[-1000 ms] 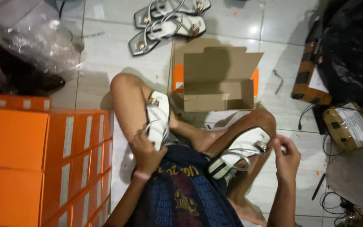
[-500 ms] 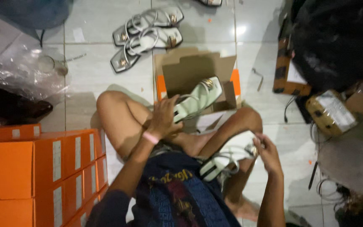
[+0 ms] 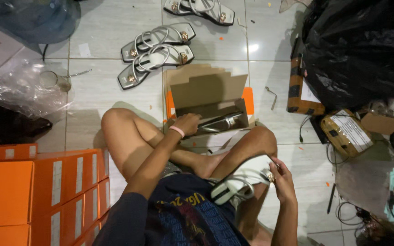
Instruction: The person sits on the floor and assembles white sandals by attaching straps to the soles. They handle multiple sandals, threading straps through metal fixtures and securing them. The person places assembled sandals into orange boxes and continues the process with additional pairs.
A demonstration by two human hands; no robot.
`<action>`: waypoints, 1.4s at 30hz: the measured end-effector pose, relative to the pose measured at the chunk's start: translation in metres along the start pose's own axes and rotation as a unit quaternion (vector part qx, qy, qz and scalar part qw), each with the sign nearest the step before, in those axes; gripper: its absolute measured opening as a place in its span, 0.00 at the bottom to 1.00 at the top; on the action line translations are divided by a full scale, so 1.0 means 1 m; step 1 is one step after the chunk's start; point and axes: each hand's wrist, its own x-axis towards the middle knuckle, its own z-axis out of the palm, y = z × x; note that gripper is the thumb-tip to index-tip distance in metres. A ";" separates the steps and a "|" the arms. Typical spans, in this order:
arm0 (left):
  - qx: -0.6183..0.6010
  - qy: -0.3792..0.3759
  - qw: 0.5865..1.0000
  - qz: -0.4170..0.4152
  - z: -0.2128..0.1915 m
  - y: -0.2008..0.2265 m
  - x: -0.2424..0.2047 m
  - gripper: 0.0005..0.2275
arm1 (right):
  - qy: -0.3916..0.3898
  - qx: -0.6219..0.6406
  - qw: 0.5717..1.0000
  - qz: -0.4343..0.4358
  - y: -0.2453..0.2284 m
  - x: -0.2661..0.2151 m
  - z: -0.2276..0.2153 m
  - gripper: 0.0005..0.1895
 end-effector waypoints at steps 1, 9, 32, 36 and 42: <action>-0.003 -0.043 0.999 -0.019 0.000 0.003 0.000 0.21 | -0.007 0.032 0.999 0.014 -0.002 -0.003 0.001 0.20; -0.028 -0.031 0.999 -0.008 -0.019 0.011 -0.001 0.21 | -0.003 0.198 0.979 0.051 -0.006 -0.005 0.016 0.17; -0.568 0.138 0.811 -0.034 0.020 0.028 -0.183 0.30 | -0.055 0.119 0.988 -0.081 -0.137 0.014 0.046 0.13; -0.533 0.176 0.826 -0.050 0.052 0.002 -0.213 0.28 | -0.149 0.118 0.977 -0.098 -0.147 0.031 0.090 0.16; -0.547 0.272 0.791 -0.029 0.072 -0.002 -0.222 0.23 | -0.277 0.051 0.959 -0.044 -0.155 0.034 0.214 0.18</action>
